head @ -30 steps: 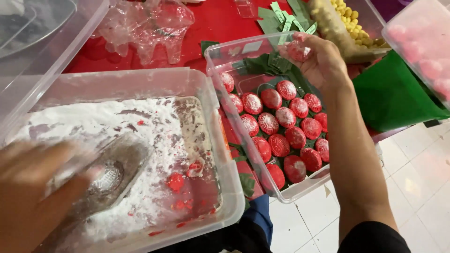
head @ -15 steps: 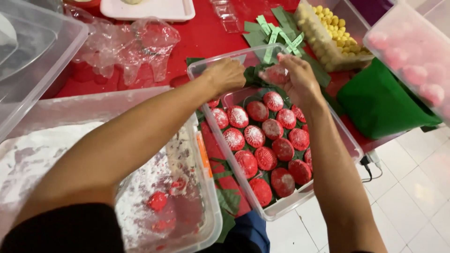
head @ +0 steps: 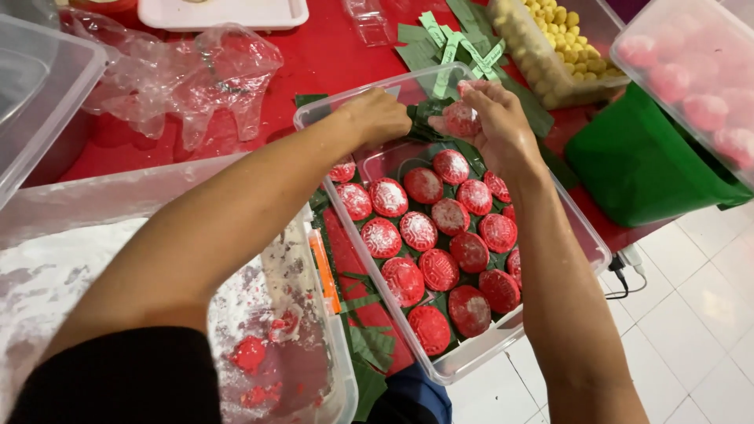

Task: Molding red dough into traditional cakes using a wooden mold and by hand, then coating them with flour and arranging them in a tray

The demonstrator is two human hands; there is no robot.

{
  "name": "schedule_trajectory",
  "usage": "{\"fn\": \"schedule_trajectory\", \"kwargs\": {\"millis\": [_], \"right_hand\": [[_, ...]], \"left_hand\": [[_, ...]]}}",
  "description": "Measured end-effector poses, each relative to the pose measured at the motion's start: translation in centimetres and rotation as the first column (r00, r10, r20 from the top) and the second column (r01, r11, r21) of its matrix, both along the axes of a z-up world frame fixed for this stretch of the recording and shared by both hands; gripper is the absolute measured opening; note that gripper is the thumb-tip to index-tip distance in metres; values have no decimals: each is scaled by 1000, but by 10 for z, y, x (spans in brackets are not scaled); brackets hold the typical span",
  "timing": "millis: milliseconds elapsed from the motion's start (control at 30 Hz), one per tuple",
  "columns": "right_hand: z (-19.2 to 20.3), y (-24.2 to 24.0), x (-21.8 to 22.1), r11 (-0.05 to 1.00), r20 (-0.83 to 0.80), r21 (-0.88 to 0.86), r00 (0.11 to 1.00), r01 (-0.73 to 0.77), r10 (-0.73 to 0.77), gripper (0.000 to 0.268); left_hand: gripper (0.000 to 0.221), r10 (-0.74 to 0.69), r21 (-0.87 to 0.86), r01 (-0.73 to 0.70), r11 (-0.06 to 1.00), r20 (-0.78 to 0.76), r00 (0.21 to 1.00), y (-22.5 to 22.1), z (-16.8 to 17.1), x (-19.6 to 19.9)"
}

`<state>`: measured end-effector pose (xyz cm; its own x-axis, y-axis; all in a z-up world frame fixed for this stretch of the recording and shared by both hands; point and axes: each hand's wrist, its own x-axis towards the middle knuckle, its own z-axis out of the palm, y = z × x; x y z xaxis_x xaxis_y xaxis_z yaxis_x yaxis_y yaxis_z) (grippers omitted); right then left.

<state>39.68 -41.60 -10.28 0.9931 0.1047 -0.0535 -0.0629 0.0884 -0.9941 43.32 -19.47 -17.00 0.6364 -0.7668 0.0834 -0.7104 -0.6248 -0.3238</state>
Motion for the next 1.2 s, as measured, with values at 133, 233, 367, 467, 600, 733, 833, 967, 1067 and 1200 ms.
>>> {"fn": "schedule_trajectory", "kwargs": {"millis": [133,233,367,467,600,733,833,967,1067,1200], "right_hand": [[-2,3,-4,997,-13,-69,999,-35,34,50],[-1,16,-18,982,-38,-171,997,-78,73,53],[3,44,-42,960,-110,-232,985,-158,136,56],[-6,56,-45,961,-148,-168,970,-219,195,59],[-17,64,-39,945,-124,-144,953,-292,276,56],[-15,73,-50,919,-4,-246,948,-308,317,54],[-23,77,-57,870,90,-363,916,-335,390,55],[-49,73,-40,797,123,-473,867,-376,482,56],[-51,72,-37,792,120,-494,874,-359,471,50],[-31,80,-54,779,112,-538,889,-322,445,41]], "left_hand": [[13,32,-20,-35,999,-113,993,9,20,-33],[23,36,-49,-48,998,-211,977,18,20,-52],[10,37,-14,-43,999,-271,962,32,39,-77],[9,52,-39,-65,997,-277,959,39,32,-77],[12,59,-69,-80,994,-274,960,44,26,-75],[17,54,-94,-87,992,-309,950,47,30,-80],[19,82,-88,-115,989,-313,946,47,26,-81],[18,102,-92,-136,986,-310,945,50,20,-80],[18,108,-107,-152,983,-338,935,53,18,-79],[21,137,-123,-202,972,-403,905,52,30,-88]]}}
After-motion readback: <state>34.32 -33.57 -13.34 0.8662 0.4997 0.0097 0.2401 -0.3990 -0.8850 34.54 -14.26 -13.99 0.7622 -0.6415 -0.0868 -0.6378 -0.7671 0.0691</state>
